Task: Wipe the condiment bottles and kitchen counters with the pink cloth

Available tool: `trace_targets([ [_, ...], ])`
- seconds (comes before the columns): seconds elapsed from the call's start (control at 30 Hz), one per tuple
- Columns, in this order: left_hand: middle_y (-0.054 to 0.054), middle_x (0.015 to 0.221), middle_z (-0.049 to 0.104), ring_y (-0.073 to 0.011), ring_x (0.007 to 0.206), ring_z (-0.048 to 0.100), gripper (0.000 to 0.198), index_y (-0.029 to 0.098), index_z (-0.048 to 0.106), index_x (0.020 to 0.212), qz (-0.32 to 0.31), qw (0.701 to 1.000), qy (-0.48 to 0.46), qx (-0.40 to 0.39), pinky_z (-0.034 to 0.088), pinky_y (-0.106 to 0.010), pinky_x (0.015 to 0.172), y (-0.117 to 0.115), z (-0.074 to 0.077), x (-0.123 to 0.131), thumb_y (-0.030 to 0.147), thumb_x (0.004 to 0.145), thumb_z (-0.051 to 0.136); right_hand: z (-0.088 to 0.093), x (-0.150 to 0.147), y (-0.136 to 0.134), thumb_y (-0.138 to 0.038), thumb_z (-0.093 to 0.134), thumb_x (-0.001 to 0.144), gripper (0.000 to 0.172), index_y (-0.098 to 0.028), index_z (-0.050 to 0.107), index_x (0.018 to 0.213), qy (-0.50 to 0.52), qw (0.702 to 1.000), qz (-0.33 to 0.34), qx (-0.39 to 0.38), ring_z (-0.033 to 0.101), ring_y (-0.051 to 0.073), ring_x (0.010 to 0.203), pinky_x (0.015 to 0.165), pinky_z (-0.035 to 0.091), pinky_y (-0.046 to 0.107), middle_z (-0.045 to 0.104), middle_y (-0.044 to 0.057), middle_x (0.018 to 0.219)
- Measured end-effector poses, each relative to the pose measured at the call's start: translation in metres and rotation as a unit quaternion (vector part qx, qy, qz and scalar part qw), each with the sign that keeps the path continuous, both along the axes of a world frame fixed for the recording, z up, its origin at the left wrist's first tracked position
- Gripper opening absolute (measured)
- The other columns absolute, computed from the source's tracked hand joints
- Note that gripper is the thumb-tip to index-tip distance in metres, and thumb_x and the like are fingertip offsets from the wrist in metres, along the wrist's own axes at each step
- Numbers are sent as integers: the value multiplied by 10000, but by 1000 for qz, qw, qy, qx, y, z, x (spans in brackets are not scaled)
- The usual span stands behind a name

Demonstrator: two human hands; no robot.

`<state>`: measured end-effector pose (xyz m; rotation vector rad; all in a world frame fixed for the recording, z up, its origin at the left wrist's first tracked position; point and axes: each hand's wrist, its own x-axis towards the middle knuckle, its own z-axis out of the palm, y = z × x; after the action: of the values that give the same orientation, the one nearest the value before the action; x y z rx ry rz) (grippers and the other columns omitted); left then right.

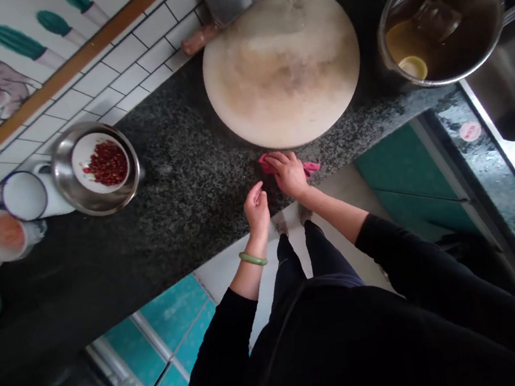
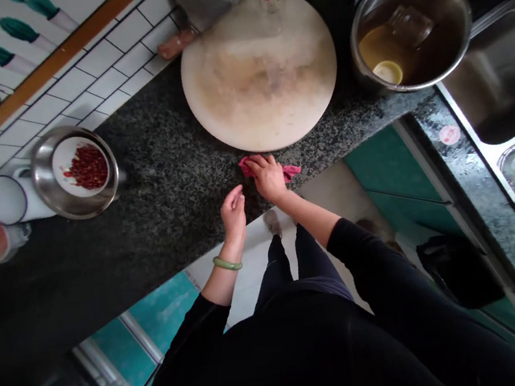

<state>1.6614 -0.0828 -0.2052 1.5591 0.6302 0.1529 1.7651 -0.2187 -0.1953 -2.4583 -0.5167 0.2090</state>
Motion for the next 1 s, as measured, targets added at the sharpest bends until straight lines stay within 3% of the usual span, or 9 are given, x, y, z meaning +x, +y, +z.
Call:
trace_targets([
  [0.1,-141,1186,806,-260,1170,758,259,185,758,1153,-7,996,30,-89,541,-492,1140,5,8,-17,317,968,634,0,6,-12,-82,521,897,547,-199,718,1393,10,996,83,33,587,306,1229,1126,475,495,684,52,1464],
  [0.17,-159,1149,811,-272,1156,767,255,166,762,1125,-22,985,54,-161,536,-510,1137,7,12,-27,317,958,642,-2,7,-23,-81,535,882,565,-216,712,1402,-6,997,61,36,589,309,1240,1139,466,511,684,42,1464],
  [0.3,-169,1380,728,-296,1248,733,260,160,770,1084,-38,954,94,-282,481,-515,1200,2,9,-37,149,829,723,-8,1,-20,-101,538,905,577,-214,682,1453,-39,999,-22,-14,539,337,1263,1127,464,513,632,44,1538],
  [0.47,-184,1336,748,-283,1258,729,299,143,744,1145,-35,942,90,-322,471,-506,1216,-5,4,-29,136,848,719,2,-3,-29,-88,521,899,557,-216,699,1411,-41,997,65,21,582,299,1269,1142,446,492,671,52,1485],
  [0.53,-189,1303,762,-268,1229,744,308,141,722,1201,-32,947,77,-311,485,-500,1204,-3,5,-21,182,895,708,7,-2,-58,-91,514,902,572,-238,679,1429,-70,997,14,35,580,295,1319,1160,426,509,676,65,1470],
  [0.6,-185,1323,756,-259,1218,749,321,148,705,1246,-37,950,66,-304,498,-492,1195,2,6,-12,236,937,695,4,-2,-92,-107,500,904,581,-245,658,1446,-107,988,-105,21,571,302,1350,1161,417,543,667,90,1467],
  [0.7,-175,1399,723,-258,1264,727,287,160,717,1231,-59,939,75,-330,496,-488,1205,9,7,0,307,1015,600,-17,-14,-119,-134,470,901,581,-206,648,1449,-132,951,-278,-28,570,329,1338,1120,432,594,643,149,1457],
  [0.83,-153,1447,697,-270,1378,655,371,187,740,1217,-108,918,99,-369,467,-520,1235,11,4,2,338,1073,434,-47,-49,-83,-144,431,943,583,-206,625,1489,-114,932,-342,-40,489,357,1392,1129,421,607,566,185,1526],
  [1.0,-156,1386,728,-242,1328,689,279,169,724,1219,-61,930,85,-353,473,-484,1240,3,1,0,237,1012,550,-47,-77,-13,-163,421,978,570,-246,614,1508,-67,953,-295,3,515,330,1362,1145,453,563,552,168,1527],
])
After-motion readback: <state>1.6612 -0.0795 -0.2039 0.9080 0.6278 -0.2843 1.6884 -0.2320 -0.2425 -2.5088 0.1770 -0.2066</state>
